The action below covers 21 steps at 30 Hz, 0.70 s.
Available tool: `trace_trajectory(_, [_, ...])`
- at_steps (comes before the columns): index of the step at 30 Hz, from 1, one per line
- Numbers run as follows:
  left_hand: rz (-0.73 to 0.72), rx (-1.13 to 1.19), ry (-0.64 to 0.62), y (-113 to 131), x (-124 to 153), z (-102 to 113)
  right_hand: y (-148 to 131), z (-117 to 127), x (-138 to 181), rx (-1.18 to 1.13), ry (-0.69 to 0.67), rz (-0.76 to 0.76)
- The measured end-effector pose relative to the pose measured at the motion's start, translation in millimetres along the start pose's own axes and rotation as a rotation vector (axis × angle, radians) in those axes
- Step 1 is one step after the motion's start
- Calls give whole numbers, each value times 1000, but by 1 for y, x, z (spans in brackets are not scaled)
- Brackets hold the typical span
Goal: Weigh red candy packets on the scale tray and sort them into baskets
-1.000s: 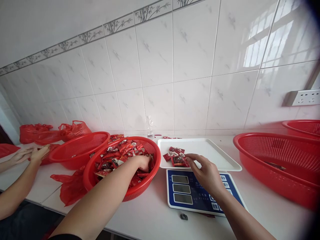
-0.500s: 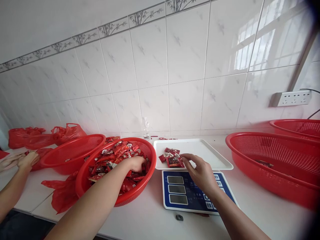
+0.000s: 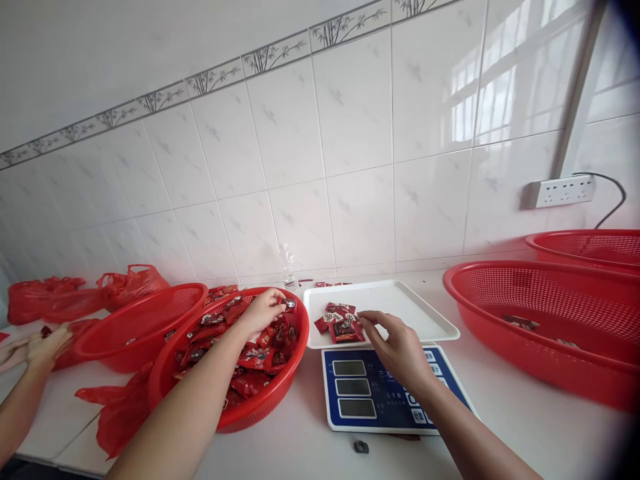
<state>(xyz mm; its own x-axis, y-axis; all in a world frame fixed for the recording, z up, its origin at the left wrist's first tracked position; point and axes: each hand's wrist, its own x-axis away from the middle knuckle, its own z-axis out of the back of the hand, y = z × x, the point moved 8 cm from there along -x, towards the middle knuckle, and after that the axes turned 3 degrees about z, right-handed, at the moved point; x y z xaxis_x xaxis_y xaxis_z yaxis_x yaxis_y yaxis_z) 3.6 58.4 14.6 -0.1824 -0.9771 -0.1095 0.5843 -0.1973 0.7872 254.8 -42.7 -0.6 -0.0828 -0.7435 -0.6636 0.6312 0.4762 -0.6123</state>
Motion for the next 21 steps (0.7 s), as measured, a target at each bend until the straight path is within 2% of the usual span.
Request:
trace_trajectory(3, [-125, -93, 158, 27, 3, -1, 0, 4, -1, -8, 33, 0])
trace_trajectory(5, [-186, -211, 178, 43, 6, -14, -1, 6, -2, -17, 44, 2])
trace_trajectory(9, [-323, -423, 63, 66, 15, -53, -1, 10, -3, -33, 63, 6])
trace_trajectory(12, [-316, -496, -53, 67, 17, -74, -1, 12, -4, -45, 81, 20])
trace_trajectory(14, [-298, -509, -76, 68, 16, -80, 0, 13, -5, -47, 86, 25])
trace_trajectory(18, [-338, -520, -15, 77, 11, -83, 2, 14, -5, -45, 101, 22])
trace_trajectory(21, [-392, -546, -88, 85, 10, -99, 2, 16, -5, -53, 125, 14])
